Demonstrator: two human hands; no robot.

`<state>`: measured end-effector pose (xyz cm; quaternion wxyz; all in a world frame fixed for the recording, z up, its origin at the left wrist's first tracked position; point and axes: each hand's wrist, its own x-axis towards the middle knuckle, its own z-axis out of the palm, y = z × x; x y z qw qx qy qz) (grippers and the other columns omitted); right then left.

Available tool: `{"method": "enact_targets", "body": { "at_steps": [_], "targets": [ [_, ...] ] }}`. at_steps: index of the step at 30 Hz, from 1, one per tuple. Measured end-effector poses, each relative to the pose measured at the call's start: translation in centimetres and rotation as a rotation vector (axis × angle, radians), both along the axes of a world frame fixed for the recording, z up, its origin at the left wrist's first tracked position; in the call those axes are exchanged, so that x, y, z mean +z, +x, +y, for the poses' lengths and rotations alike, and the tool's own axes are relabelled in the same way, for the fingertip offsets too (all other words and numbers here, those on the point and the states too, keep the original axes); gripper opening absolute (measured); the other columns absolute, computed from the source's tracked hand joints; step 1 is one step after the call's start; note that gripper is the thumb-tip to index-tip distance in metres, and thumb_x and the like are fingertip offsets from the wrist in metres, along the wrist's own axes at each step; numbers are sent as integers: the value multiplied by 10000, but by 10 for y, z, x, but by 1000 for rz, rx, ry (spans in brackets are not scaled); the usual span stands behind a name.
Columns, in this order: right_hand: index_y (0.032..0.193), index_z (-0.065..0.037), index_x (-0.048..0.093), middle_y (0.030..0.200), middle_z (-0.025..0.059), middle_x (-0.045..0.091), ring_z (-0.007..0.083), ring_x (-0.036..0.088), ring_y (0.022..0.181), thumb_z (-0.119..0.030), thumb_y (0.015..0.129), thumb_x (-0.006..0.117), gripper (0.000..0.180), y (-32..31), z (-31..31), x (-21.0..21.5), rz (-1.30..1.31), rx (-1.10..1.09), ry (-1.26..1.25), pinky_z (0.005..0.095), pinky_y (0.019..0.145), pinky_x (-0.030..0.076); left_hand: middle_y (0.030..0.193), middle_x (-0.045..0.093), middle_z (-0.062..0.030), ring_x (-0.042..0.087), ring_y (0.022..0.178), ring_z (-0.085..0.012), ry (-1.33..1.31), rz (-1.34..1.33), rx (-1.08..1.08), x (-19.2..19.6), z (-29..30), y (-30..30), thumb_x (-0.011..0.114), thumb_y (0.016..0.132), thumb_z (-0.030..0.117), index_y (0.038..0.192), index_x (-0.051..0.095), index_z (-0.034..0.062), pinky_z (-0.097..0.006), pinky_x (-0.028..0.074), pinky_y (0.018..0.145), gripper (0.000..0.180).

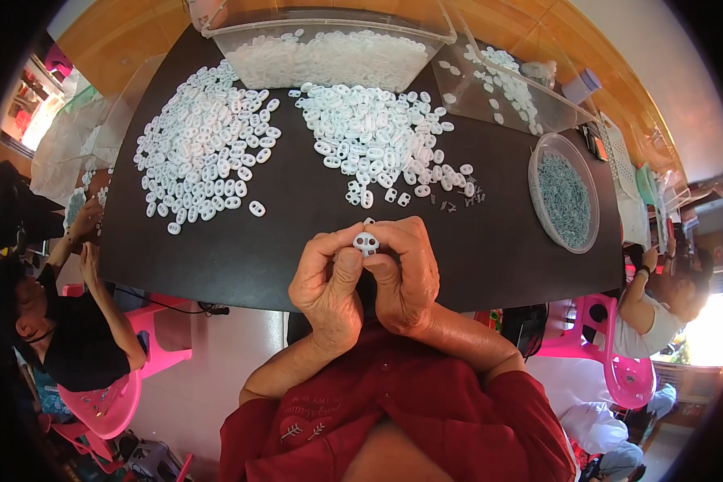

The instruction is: Manually assembling small white plastic components by inserting tiny pins or parts into them.

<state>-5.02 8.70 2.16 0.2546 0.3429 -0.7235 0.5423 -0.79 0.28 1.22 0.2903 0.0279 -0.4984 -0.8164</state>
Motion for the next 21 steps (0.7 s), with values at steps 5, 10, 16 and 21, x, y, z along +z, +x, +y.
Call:
{"method": "enact_targets", "body": {
  "at_steps": [5,10,16,21],
  "targets": [
    [1020,36,553,868,128,572,242,512,701,-31,812,634,232,0,-3,-2,46,-15,-6,317,597,436,851,527,-18,458,754,-73,-103,52,65,-2,1,0,556,929,125,1040,584,-34,-202,387,685,197],
    [1008,40,551,862,133,566,244,511,694,-33,825,622,210,0,-4,-3,90,-18,-8,318,579,431,867,546,-44,488,765,-98,-159,53,105,-4,2,1,559,930,151,1038,589,-35,-214,412,687,217],
    [994,49,546,841,138,558,241,506,656,-27,832,614,191,-4,-4,-7,153,-37,-38,318,543,421,824,472,-10,393,717,-67,-323,72,170,-7,5,-3,512,949,113,1027,561,-25,-197,344,653,166],
    [973,45,544,805,132,552,227,489,614,14,816,608,172,-2,1,-4,192,-31,-23,317,524,411,827,482,-28,413,717,-82,-384,90,171,-2,6,-1,495,950,87,1004,556,-23,-210,360,651,137]
  ]
}}
